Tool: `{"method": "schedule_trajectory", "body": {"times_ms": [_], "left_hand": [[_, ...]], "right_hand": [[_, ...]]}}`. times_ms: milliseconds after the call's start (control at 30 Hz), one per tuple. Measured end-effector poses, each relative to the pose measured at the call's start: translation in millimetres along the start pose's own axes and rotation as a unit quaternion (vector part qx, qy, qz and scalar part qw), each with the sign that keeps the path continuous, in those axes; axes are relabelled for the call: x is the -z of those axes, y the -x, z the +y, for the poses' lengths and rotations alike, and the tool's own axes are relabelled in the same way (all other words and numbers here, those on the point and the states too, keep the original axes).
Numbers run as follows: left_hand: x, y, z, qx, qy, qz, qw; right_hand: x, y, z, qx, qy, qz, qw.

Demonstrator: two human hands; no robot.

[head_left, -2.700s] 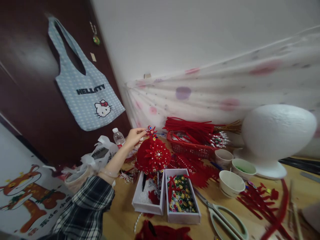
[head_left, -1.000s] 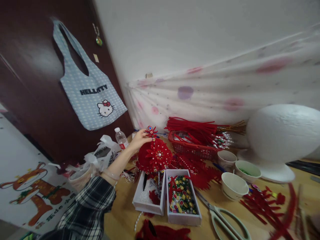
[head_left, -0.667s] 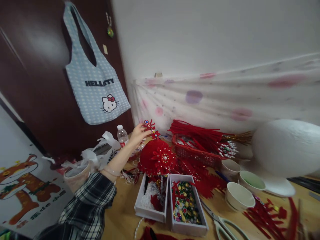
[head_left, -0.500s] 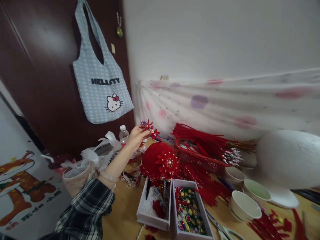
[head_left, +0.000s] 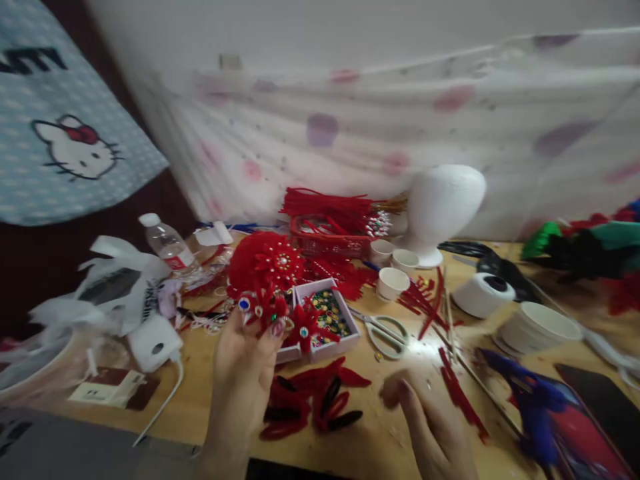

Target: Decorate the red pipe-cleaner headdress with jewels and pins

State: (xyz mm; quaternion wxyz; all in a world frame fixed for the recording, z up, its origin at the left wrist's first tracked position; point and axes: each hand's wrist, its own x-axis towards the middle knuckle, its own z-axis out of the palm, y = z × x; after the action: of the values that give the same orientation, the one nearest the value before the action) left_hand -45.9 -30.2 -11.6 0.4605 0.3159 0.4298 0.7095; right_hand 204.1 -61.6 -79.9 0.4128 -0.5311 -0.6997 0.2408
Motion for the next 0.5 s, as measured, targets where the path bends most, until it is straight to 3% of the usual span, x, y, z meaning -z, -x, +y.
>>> {"method": "schedule_trajectory", "body": {"times_ms": [67, 133, 333, 433, 500], "left_hand": [[1.2, 22, -20, 0.046, 0.001, 0.018, 0.999], [0.8, 34, -34, 0.066, 0.011, 0.035, 0.997], [-3.0, 35, -45, 0.096, 0.073, 0.082, 0.989], [2.0, 32, -46, 0.124, 0.092, 0.075, 0.985], [2.5, 30, -47, 0.132, 0.099, 0.069, 0.984]], "right_hand": [[7, -22, 2, 0.004, 0.127, 0.013, 0.992], [11, -48, 6, 0.020, 0.239, -0.031, 0.970], [-4, -105, 27, -0.027, 0.344, -0.129, 0.930], [-3, -112, 29, -0.038, 0.348, -0.156, 0.924], [10, -107, 26, -0.043, 0.336, -0.161, 0.927]]}}
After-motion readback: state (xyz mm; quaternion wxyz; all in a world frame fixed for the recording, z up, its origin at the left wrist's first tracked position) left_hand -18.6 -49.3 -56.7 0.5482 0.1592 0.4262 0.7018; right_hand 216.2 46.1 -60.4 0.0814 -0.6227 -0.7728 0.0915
